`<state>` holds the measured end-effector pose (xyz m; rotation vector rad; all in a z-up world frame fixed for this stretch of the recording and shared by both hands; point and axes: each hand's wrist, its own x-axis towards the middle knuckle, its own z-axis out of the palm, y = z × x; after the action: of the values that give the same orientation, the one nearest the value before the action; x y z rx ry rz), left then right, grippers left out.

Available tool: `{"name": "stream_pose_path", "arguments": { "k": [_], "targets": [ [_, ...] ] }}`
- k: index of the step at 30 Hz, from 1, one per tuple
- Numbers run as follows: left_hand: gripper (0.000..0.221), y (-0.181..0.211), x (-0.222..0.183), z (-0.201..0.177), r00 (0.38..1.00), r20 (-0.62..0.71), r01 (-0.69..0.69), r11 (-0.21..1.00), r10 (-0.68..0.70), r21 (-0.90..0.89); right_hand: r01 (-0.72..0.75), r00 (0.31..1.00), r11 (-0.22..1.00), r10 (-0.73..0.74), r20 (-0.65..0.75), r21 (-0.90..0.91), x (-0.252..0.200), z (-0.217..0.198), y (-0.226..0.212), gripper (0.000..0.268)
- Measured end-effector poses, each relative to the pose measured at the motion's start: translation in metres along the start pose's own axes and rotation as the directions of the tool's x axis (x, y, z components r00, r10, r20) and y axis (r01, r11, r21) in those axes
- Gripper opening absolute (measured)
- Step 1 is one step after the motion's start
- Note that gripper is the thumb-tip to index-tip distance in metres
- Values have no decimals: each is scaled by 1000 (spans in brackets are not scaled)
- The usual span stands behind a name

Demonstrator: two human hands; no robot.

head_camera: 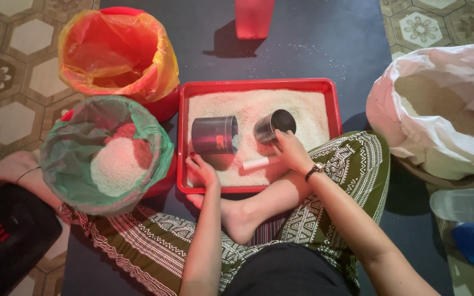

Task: The person transfers grains by hand from metal cups into a bag and a tray, using a stick to reposition the cups on the tray.

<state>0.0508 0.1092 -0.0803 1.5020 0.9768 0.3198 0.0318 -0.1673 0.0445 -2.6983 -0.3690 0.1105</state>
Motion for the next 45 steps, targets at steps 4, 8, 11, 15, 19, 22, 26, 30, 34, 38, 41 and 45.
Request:
{"name": "stream_pose_path", "arguments": {
  "k": [4,8,11,15,19,22,26,30,34,38,41,45],
  "targets": [
    [45,3,-3,-3,1000,14,-10,1000,11,-20,5,1000,1000,-5,-15,-11,1,3,1,42],
    [51,-20,14,9,998,-29,-46,992,49,116,1,999,999,-3,-35,-51,-2,4,-3,43],
    [53,-32,20,9,998,-30,-58,987,63,149,2,999,998,-5,-43,-68,-8,11,-2,46],
    [54,-32,21,12,996,-28,-75,987,79,141,31,998,993,-37,-51,-111,-10,20,7,52],
    [54,-32,19,10,998,5,-64,998,64,23,16,996,993,-25,-80,-116,-14,30,10,52],
    [54,-35,23,13,999,21,-49,999,48,15,16,997,994,-24,-78,-112,-11,38,16,57],
    [59,-40,22,9,999,33,0,1000,0,-12,39,995,993,-50,-90,-115,-12,55,31,68],
    [65,-43,23,9,992,106,78,988,-64,-135,46,993,994,-57,-105,-99,-15,48,20,71],
    [64,-33,25,10,991,115,81,988,-66,-134,38,992,992,-51,-111,-118,-11,40,7,64],
    [59,-30,16,2,994,100,64,981,-46,-185,6,996,994,-15,-87,-107,-15,36,-2,62],
    [53,-12,7,-2,998,56,21,983,-11,-182,-11,996,996,3,-93,-86,-10,28,-7,58],
    [48,-15,7,-1,999,12,-42,988,44,-146,-10,993,997,0,-120,-79,-9,33,-2,54]
  ]
}}
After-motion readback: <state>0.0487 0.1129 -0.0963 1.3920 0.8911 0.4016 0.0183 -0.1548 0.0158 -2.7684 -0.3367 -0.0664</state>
